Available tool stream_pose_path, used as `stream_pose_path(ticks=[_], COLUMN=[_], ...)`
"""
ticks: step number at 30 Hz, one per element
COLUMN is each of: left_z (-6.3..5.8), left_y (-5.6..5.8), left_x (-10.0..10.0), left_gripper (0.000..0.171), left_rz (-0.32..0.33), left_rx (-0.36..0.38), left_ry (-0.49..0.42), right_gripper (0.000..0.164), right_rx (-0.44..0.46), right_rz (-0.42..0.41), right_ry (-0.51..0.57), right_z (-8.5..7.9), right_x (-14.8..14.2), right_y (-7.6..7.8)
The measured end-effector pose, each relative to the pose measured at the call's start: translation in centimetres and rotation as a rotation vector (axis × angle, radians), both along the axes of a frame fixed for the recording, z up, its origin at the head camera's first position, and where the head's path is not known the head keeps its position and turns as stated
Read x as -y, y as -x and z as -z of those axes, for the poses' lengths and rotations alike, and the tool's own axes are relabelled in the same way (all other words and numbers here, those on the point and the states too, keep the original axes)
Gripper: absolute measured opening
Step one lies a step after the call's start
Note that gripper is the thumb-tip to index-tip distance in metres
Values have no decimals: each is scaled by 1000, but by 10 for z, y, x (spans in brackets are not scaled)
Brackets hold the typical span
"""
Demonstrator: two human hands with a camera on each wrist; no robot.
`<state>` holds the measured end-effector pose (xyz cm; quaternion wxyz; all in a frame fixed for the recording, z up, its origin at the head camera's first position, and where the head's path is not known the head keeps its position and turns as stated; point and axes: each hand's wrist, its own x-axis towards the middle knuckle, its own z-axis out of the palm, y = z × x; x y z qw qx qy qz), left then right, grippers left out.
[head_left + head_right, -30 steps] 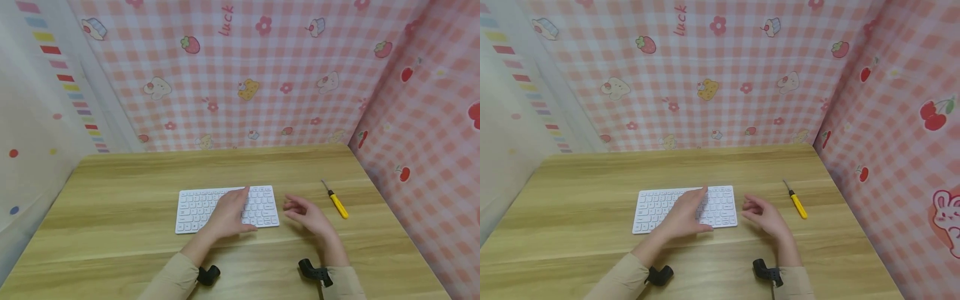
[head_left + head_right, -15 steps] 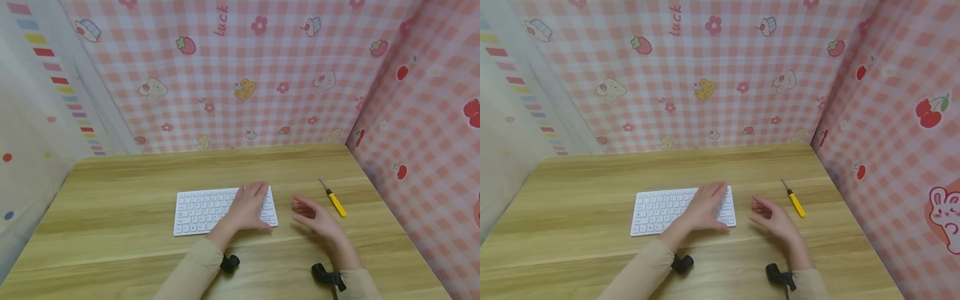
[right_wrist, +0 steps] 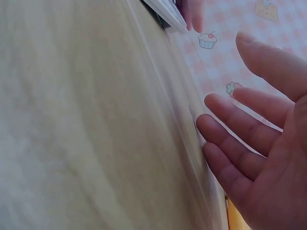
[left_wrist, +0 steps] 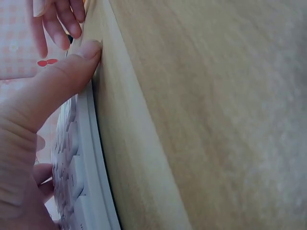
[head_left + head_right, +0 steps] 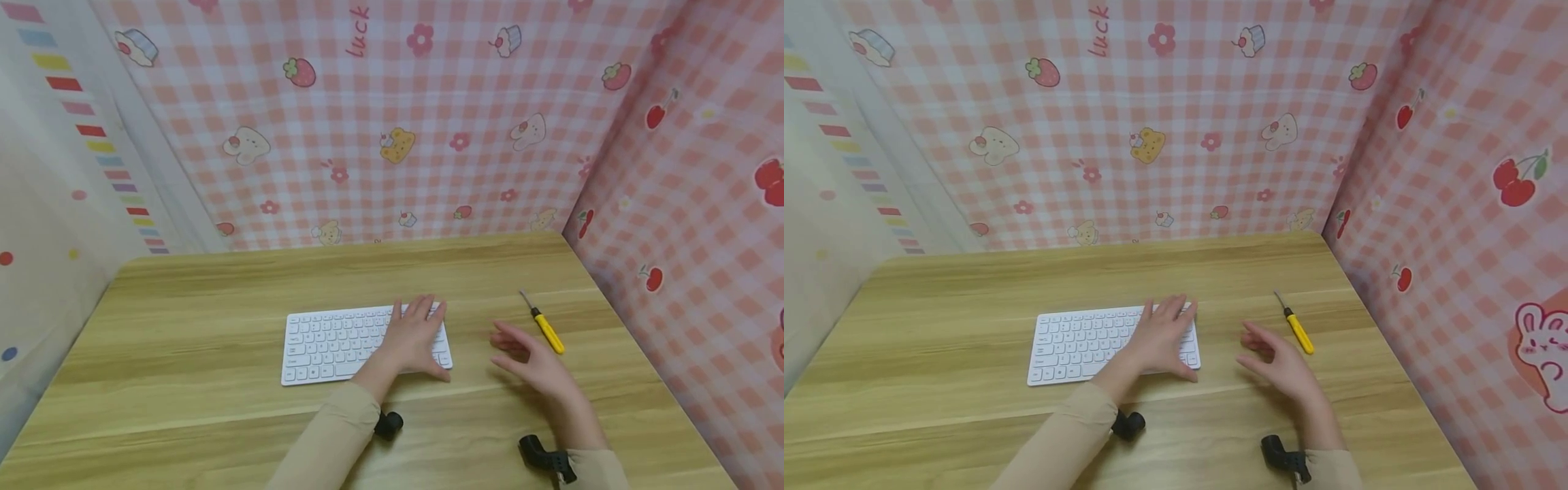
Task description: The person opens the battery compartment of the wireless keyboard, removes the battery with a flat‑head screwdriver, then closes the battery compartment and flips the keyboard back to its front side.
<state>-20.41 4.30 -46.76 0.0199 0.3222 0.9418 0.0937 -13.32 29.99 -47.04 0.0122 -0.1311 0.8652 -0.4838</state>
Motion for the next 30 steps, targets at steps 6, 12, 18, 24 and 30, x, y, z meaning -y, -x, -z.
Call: stream_pose_path(ticks=[6, 12, 18, 24, 30], left_z=[-1, -8, -44, -96, -140], left_y=[0, -1, 3, 6, 5], left_x=[1, 1, 6, 21, 36], left_gripper=[126, 121, 121, 123, 121], left_rz=[-16, -5, 33, 91, 102], left_rx=[-23, -42, -67, -22, 103], left_ry=[8, 33, 4, -138, -222], right_gripper=[59, 57, 56, 56, 57], right_rx=[-11, -22, -19, 17, 45], right_rz=[-16, -8, -6, -18, -24], right_ry=[2, -6, 32, 121, 153], right_z=[0, 1, 1, -1, -7], right_x=[0, 6, 15, 25, 38], right_y=[1, 4, 7, 9, 10])
